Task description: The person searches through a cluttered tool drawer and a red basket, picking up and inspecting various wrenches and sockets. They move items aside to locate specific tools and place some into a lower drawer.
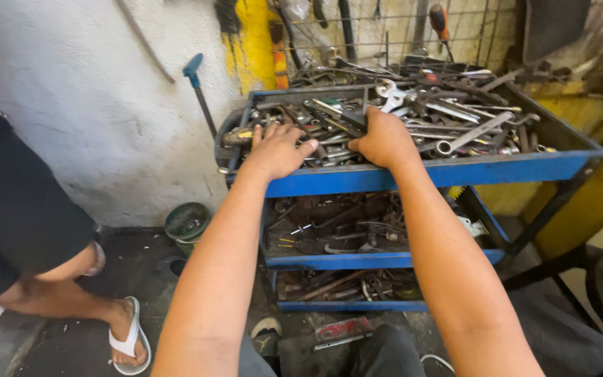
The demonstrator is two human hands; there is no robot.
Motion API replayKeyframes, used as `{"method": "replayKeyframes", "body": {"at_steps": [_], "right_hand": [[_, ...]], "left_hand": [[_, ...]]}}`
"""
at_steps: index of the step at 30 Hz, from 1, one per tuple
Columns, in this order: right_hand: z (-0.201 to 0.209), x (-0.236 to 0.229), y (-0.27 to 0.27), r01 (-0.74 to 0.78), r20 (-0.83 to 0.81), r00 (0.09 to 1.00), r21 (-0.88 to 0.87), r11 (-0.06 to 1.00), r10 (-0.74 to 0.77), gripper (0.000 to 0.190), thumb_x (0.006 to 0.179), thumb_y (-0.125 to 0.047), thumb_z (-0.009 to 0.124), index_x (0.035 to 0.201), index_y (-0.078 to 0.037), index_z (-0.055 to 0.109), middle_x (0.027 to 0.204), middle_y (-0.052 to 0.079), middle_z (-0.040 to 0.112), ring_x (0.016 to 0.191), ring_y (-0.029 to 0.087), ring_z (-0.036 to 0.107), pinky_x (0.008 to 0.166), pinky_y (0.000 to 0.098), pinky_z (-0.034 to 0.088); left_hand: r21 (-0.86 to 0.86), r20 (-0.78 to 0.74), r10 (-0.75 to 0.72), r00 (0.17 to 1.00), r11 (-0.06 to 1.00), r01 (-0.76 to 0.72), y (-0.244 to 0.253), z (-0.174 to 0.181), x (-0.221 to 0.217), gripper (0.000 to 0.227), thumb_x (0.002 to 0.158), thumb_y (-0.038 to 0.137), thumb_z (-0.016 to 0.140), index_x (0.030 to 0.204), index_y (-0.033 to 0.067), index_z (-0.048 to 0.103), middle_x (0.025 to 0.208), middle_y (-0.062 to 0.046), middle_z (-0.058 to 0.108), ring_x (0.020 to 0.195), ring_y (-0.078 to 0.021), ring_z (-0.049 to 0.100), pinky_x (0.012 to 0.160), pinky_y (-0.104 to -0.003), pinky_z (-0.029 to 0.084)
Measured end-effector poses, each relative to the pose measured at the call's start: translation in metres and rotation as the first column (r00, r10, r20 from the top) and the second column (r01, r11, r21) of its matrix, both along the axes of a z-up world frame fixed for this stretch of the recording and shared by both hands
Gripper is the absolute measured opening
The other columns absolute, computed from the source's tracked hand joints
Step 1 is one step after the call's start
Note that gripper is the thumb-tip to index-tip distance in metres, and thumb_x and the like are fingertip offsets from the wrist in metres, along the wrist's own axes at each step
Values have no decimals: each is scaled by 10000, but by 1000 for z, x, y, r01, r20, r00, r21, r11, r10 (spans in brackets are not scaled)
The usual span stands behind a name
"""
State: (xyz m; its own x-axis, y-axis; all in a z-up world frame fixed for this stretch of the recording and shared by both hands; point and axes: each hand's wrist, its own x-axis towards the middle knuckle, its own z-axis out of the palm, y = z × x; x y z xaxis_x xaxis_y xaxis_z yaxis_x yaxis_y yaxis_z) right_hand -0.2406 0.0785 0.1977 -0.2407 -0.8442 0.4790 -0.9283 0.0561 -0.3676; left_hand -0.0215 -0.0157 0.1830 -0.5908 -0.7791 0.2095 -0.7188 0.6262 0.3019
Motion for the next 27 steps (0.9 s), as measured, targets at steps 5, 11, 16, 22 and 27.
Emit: {"method": "replayKeyframes", "body": {"at_steps": [5, 11, 16, 22, 27], "right_hand": [[-1, -2, 2, -29, 18, 999, -20, 999, 29, 579, 675, -275, 892, 1112, 17, 648, 999, 270, 714, 1000, 448, 664, 878, 504, 521], [2, 3, 6, -23, 14, 1000, 6, 1000, 23, 583, 671, -302, 901, 1090, 22, 657, 1002, 266, 717, 997, 447, 667, 882, 503, 525], [6, 7, 9, -21, 36, 999, 25, 999, 20, 579, 674, -302, 895, 1105, 8, 663, 1001, 252, 722, 991, 437, 673, 877, 502, 525], [5, 6, 10, -20, 25, 999, 35, 999, 19, 607, 680, -311, 897, 1135, 14, 661, 1018, 257, 721, 1008, 437, 673, 890, 498, 524], [5, 4, 7, -14, 9, 1000, 35, 999, 14, 626, 682, -321, 902, 1145, 23, 659, 1026, 267, 717, 1014, 448, 666, 896, 503, 520]], "left_hand": [[-24, 5, 1, 1000, 1000, -1, -3, -2, 0, 682, 963, 619, 430, 1468, 169, 518, 1635, -104, 335, 1549, -313, 191, 1235, -594, 23], [-36, -12, -6, 1000, 999, 6, -2, -2, 1, 664, 962, 614, 441, 1445, 171, 545, 1620, -108, 363, 1540, -311, 217, 1234, -598, 33], [-34, -20, -8, 1000, 999, 7, 2, 2, 2, 640, 959, 602, 452, 1430, 181, 558, 1592, -91, 402, 1526, -311, 237, 1234, -594, 36], [-31, -26, 0, 1000, 1000, -1, 5, 3, 2, 626, 956, 589, 465, 1423, 186, 569, 1565, -72, 438, 1513, -288, 267, 1235, -595, 40], [-33, -35, -4, 999, 999, 3, 5, 3, 3, 615, 954, 586, 475, 1404, 182, 587, 1542, -66, 469, 1508, -280, 287, 1237, -595, 54]]}}
